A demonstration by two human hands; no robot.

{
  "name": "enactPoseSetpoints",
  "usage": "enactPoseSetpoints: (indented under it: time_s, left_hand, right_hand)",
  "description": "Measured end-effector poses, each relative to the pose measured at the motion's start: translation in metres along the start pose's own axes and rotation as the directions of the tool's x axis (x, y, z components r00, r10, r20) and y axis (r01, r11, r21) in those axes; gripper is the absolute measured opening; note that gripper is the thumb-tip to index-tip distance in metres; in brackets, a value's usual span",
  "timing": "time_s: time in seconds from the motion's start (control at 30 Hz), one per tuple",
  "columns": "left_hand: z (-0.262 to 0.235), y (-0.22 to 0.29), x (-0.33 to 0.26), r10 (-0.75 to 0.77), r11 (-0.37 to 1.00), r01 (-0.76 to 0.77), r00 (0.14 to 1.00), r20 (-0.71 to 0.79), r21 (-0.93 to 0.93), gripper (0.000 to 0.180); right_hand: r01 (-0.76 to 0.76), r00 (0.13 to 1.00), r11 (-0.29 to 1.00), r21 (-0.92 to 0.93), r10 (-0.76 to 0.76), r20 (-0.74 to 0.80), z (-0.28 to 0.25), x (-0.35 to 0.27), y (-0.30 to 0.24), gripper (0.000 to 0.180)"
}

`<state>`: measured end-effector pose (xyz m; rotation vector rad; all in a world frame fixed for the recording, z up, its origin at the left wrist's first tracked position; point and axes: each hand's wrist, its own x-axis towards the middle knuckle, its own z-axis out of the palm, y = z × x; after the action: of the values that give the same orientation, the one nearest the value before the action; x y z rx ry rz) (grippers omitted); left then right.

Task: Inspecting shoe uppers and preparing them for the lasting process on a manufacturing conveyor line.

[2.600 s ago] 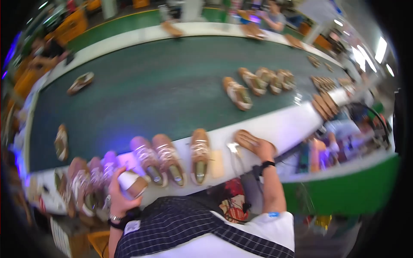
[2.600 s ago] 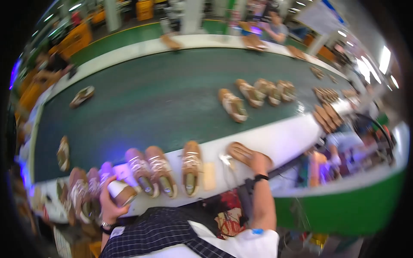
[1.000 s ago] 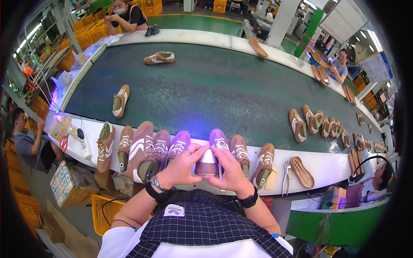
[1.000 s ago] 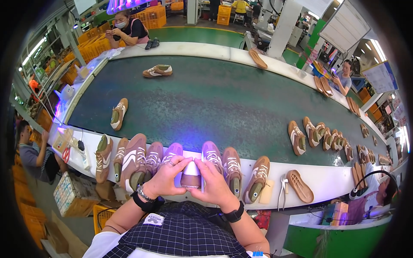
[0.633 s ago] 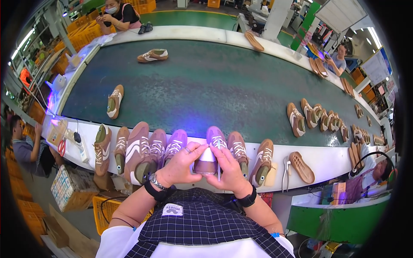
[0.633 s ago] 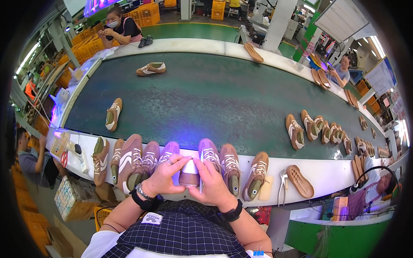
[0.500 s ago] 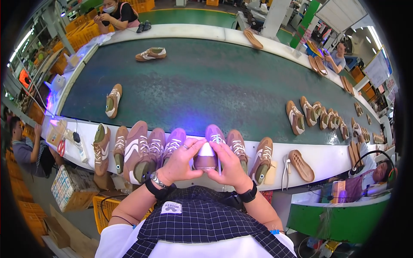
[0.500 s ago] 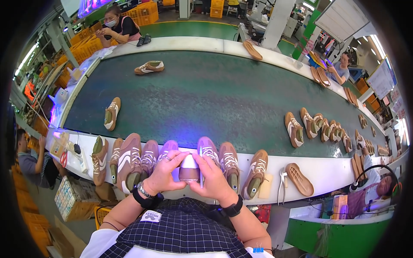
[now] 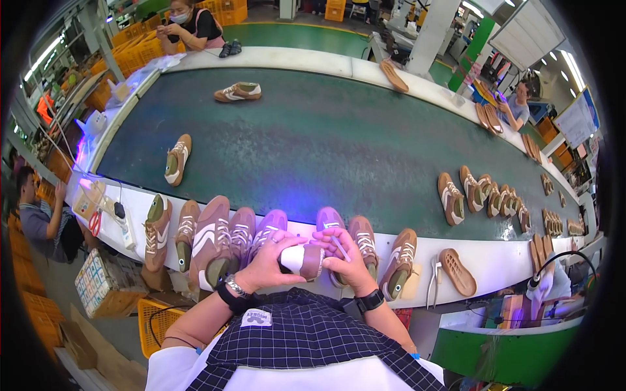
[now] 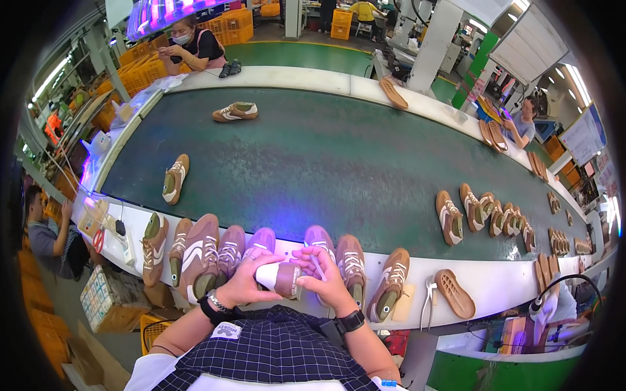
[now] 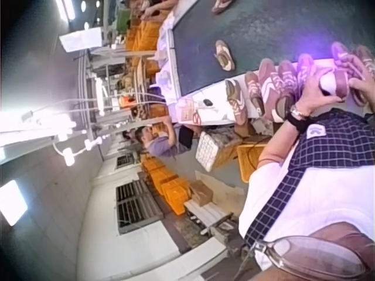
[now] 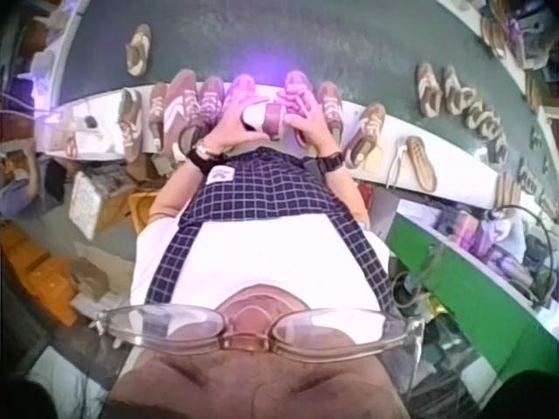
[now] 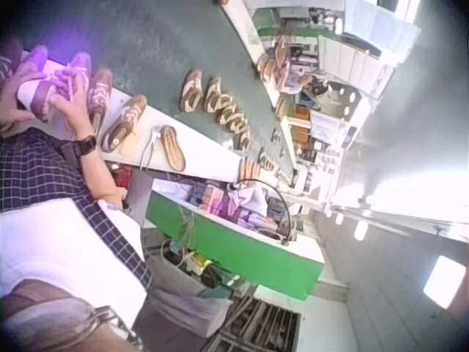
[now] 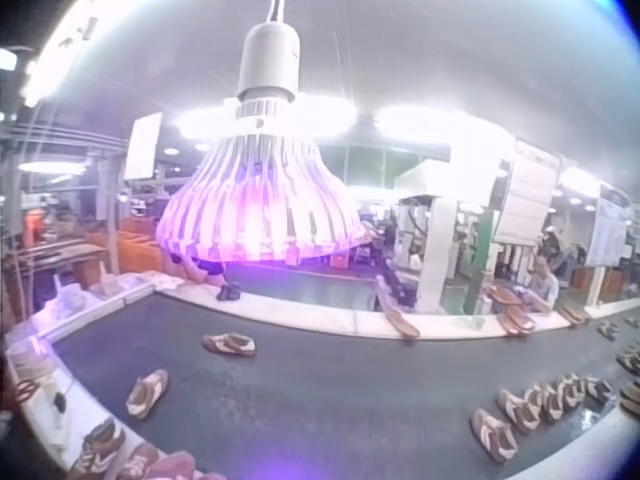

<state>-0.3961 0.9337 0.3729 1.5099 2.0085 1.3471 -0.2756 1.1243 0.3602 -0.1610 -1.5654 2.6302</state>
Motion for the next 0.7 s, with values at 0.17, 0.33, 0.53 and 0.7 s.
enactPoseSetpoints:
  time_s: [0.17, 0.33, 0.53, 0.7]
  left_hand:
    - [0.013, -0.019, 0.001, -0.108, 0.918, 0.084, 0.993, -0.040, -0.386, 0.071]
    - [0.006, -0.013, 0.005, -0.264, 0.876, 0.217, 0.963, -0.051, -0.431, 0.068]
    - [-0.034, 0.013, 0.026, 0.007, 0.990, -0.044, 0.963, -0.271, -0.131, 0.066]
    - [-0.061, 0.022, 0.038, 0.269, 0.959, -0.224, 0.916, -0.299, 0.174, 0.065]
  right_hand:
    - [-0.046, 0.999, 0.998, -0.032, 0.046, -0.029, -0.003, 0.010, 0.001, 0.056]
    - [0.032, 0.981, 0.947, -0.320, -0.090, -0.170, -0.020, 0.022, 0.003, 0.037]
    - [0.298, 0.950, 0.929, 0.219, -0.266, -0.163, 0.041, 0.019, -0.095, 0.025]
    - [0.243, 0.967, 0.963, -0.120, -0.250, -0.052, 0.068, 0.031, -0.110, 0.014]
